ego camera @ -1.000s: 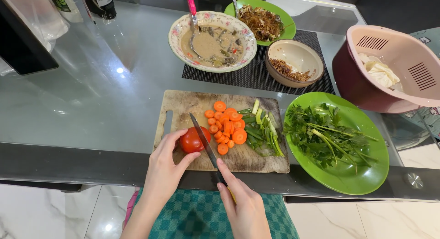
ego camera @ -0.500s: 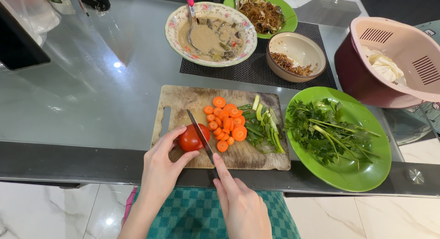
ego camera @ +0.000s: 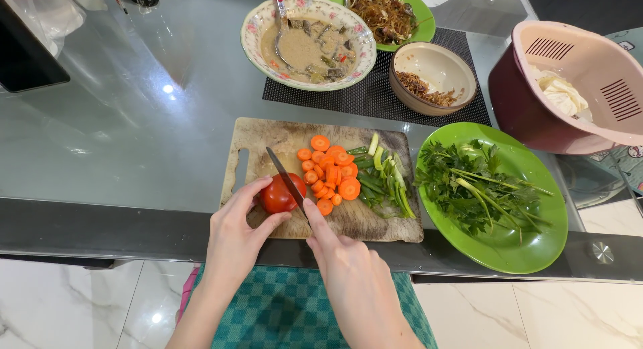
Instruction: The person slices a carrot into rounds on a wooden cutting board using a knife, then cuts a tomato into wedges.
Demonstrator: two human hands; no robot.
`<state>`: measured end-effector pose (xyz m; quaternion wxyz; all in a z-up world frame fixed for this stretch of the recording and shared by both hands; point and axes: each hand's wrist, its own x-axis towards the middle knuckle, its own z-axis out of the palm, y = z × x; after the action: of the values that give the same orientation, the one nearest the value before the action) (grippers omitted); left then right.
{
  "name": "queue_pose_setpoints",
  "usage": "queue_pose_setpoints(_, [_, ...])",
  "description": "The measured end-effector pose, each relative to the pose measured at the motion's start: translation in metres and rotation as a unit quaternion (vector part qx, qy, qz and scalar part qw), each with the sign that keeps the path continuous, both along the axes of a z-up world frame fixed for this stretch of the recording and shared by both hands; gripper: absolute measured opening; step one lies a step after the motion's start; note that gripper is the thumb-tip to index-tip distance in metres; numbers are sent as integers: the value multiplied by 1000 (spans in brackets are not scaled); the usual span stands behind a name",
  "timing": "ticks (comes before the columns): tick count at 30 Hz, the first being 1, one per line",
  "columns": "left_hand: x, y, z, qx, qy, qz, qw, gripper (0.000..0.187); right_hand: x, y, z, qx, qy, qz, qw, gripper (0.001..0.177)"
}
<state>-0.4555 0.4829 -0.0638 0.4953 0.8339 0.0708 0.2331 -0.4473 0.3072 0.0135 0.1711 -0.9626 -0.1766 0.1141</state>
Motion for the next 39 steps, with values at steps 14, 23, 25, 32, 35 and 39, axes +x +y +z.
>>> queue_pose_setpoints(14, [4,9,17,191,-58,-32,979,79,8,-9,18,39,-9,96,995,71])
queue_pose_setpoints(23, [11,10,20,150,25,-74,986,69,5,-11,21,82,56,55,994,73])
queue_pose_setpoints(25, [9,7,17,133,24,-66,989,68,4,-10,20,88,56,55,993,74])
queue_pose_setpoints(32, [9,3,7,136,-5,-40,990,62,4,-15,18,109,78,47,990,76])
queue_pose_setpoints(35, [9,7,6,117,18,-51,992,60,4,-17,8,108,120,-21,987,60])
queue_pose_setpoints(39, [8,10,9,125,15,-53,991,57,2,-23,-6,170,51,16,984,37])
